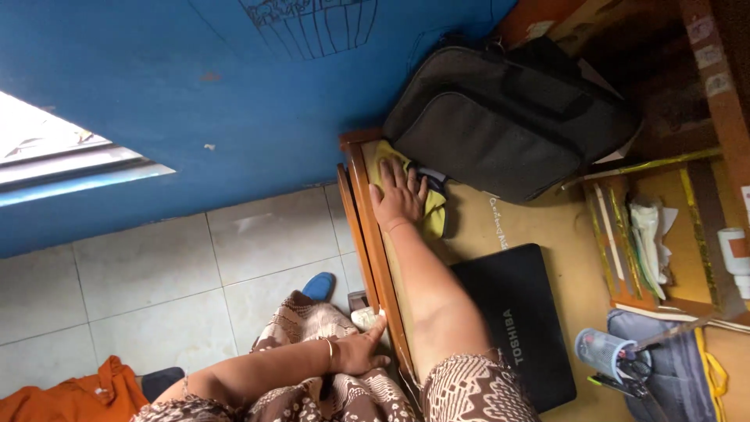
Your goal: The person wipes the surface of a wooden desk with a yellow cloth. They move the cloth back and forth across the desk, around a closed laptop and other items, repeatedly cleaning the same areas.
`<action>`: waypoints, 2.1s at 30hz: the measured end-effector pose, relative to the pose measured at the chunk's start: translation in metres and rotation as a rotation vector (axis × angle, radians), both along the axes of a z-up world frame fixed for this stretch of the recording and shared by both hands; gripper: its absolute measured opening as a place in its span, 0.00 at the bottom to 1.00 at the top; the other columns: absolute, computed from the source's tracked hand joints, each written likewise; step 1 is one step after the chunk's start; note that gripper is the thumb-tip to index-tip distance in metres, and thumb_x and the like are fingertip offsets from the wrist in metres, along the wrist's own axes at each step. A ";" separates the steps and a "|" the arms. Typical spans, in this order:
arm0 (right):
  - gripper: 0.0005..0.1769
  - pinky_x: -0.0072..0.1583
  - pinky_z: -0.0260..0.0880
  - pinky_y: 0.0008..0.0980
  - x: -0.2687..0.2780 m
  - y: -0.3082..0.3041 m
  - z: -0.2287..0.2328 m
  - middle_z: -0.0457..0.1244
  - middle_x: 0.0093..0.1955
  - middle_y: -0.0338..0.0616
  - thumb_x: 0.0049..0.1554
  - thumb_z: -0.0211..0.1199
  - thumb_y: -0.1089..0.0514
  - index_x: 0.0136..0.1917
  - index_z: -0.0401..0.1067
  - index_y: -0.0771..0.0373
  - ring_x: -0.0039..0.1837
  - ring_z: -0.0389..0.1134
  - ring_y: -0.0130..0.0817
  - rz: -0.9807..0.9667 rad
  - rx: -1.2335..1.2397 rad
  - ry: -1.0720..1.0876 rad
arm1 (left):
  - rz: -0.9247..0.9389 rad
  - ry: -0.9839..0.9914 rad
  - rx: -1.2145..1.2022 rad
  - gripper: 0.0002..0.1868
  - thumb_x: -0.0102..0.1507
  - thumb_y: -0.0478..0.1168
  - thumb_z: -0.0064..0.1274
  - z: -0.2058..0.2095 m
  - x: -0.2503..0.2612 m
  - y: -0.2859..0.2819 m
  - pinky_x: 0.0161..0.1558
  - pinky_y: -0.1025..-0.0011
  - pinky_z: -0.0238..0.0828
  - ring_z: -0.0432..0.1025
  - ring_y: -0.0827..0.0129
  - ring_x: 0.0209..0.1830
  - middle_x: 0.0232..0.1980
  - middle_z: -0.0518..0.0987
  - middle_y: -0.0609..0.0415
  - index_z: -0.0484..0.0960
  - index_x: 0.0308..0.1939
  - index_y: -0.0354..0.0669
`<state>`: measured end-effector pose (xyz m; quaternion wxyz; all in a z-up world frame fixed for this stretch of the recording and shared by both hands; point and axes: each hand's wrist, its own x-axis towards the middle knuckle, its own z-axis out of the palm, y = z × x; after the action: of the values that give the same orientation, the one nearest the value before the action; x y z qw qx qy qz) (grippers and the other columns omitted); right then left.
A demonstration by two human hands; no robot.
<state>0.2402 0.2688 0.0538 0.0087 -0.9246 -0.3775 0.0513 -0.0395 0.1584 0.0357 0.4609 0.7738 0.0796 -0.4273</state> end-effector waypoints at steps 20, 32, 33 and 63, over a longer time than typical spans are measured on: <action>0.17 0.77 0.49 0.66 -0.272 -0.374 -0.023 0.60 0.72 0.30 0.53 0.54 0.55 0.51 0.80 0.53 0.78 0.54 0.49 0.360 0.098 -0.155 | 1.240 -0.200 -0.112 0.35 0.74 0.50 0.43 -0.052 -0.025 -0.062 0.75 0.49 0.56 0.57 0.42 0.77 0.77 0.63 0.32 0.53 0.80 0.40; 0.25 0.66 0.65 0.58 -0.466 -0.672 0.062 0.59 0.72 0.33 0.54 0.57 0.49 0.65 0.68 0.34 0.54 0.64 0.44 0.019 -0.127 -0.400 | 1.488 -0.570 -0.001 0.46 0.71 0.49 0.44 -0.040 0.037 -0.166 0.81 0.67 0.22 0.30 0.57 0.86 0.85 0.34 0.40 0.32 0.81 0.35; 0.25 0.66 0.65 0.58 -0.471 -0.679 0.056 0.59 0.72 0.33 0.54 0.57 0.49 0.65 0.68 0.34 0.54 0.64 0.44 0.015 -0.134 -0.402 | 1.484 -0.567 -0.008 0.46 0.71 0.49 0.44 -0.030 0.036 -0.170 0.81 0.67 0.22 0.30 0.57 0.86 0.85 0.34 0.40 0.32 0.81 0.35; 0.36 0.81 0.29 0.64 -0.067 -0.680 0.015 0.29 0.88 0.13 0.65 0.29 0.24 0.84 0.35 0.24 0.86 0.36 0.54 -0.956 -0.215 0.114 | 1.120 -0.446 0.713 0.35 0.75 0.49 0.34 -0.017 0.039 -0.179 0.60 0.47 0.74 0.76 0.38 0.58 0.81 0.52 0.39 0.40 0.84 0.72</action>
<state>0.1733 -0.4117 0.0689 -0.0435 -0.9856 0.0977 0.1307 0.0000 -0.0205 0.0187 0.3353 0.7895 0.5052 0.0955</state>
